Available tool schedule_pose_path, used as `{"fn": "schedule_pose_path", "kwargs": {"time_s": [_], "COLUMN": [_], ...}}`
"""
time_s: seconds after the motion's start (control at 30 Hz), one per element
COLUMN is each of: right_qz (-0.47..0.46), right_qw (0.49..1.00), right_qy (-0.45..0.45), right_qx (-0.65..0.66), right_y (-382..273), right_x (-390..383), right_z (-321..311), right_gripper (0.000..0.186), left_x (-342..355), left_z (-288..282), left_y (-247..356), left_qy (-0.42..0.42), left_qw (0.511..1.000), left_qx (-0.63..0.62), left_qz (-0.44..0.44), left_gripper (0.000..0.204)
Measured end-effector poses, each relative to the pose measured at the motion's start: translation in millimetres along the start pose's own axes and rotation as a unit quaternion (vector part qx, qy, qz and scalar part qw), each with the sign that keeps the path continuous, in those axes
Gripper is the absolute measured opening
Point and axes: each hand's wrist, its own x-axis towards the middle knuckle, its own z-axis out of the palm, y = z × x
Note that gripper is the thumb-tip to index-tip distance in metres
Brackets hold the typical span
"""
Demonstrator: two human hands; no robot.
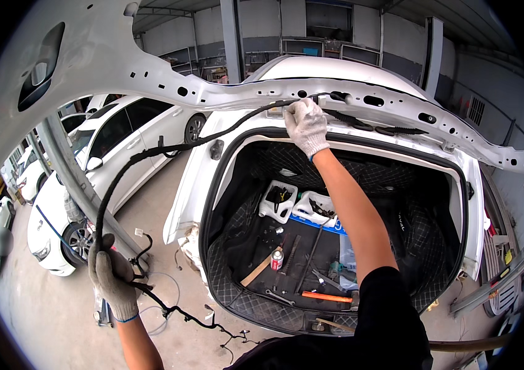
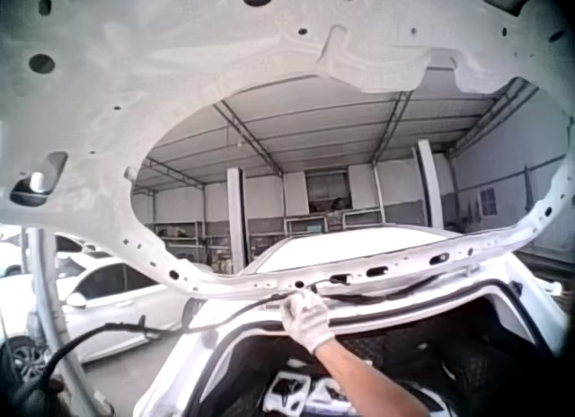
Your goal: The person routes a black wiring harness along the underside of an open car trunk lid, using a wooden plank to support the lid. They connect multiple electrical connectors and tuck the harness into place.
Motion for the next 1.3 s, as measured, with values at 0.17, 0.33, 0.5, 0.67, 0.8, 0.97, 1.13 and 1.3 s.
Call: {"fn": "schedule_pose_path", "kwargs": {"time_s": [0.17, 0.33, 0.5, 0.67, 0.8, 0.97, 1.13, 1.3], "right_qz": [0.095, 0.244, 0.291, 0.307, 0.366, 0.422, 0.481, 0.475], "right_qw": [0.995, 0.964, 0.945, 0.944, 0.895, 0.799, 0.675, 0.568], "right_qy": [-0.005, 0.01, 0.019, 0.014, 0.05, 0.113, 0.147, 0.173], "right_qx": [0.036, 0.105, 0.145, 0.118, 0.251, 0.413, 0.539, 0.649], "right_y": [-0.9, -5.4, -10.8, -17.2, -19.5, -16.9, -15.6, -10.9], "right_x": [-4.8, -1.7, -2.6, -7.0, -8.6, -10.1, -21.1, -49.7], "right_z": [5.6, 7.6, 8.0, 9.9, 8.7, 1.0, -3.7, -6.9], "right_gripper": [0.017, 0.027, 0.031, 0.03, 0.025, 0.022, 0.02, 0.021], "left_x": [0.1, 2.8, 8.2, 18.0, 19.6, 10.4, 4.9, -5.6], "left_z": [1.6, 4.4, 10.4, 15.2, 15.9, 11.2, 5.2, 7.3], "left_y": [1.0, 4.1, 10.4, 14.8, 22.8, 43.2, 54.7, 57.1], "left_qy": [-0.025, -0.046, -0.044, -0.036, -0.021, -0.057, -0.132, -0.11], "left_qw": [0.998, 0.997, 0.996, 0.995, 0.994, 0.97, 0.951, 0.951], "left_qx": [-0.043, -0.048, -0.056, -0.062, -0.08, -0.236, -0.279, -0.287], "left_qz": [0.035, 0.039, 0.06, 0.064, 0.068, 0.016, 0.026, 0.023], "left_gripper": [0.049, 0.051, 0.053, 0.054, 0.054, 0.047, 0.045, 0.044]}}
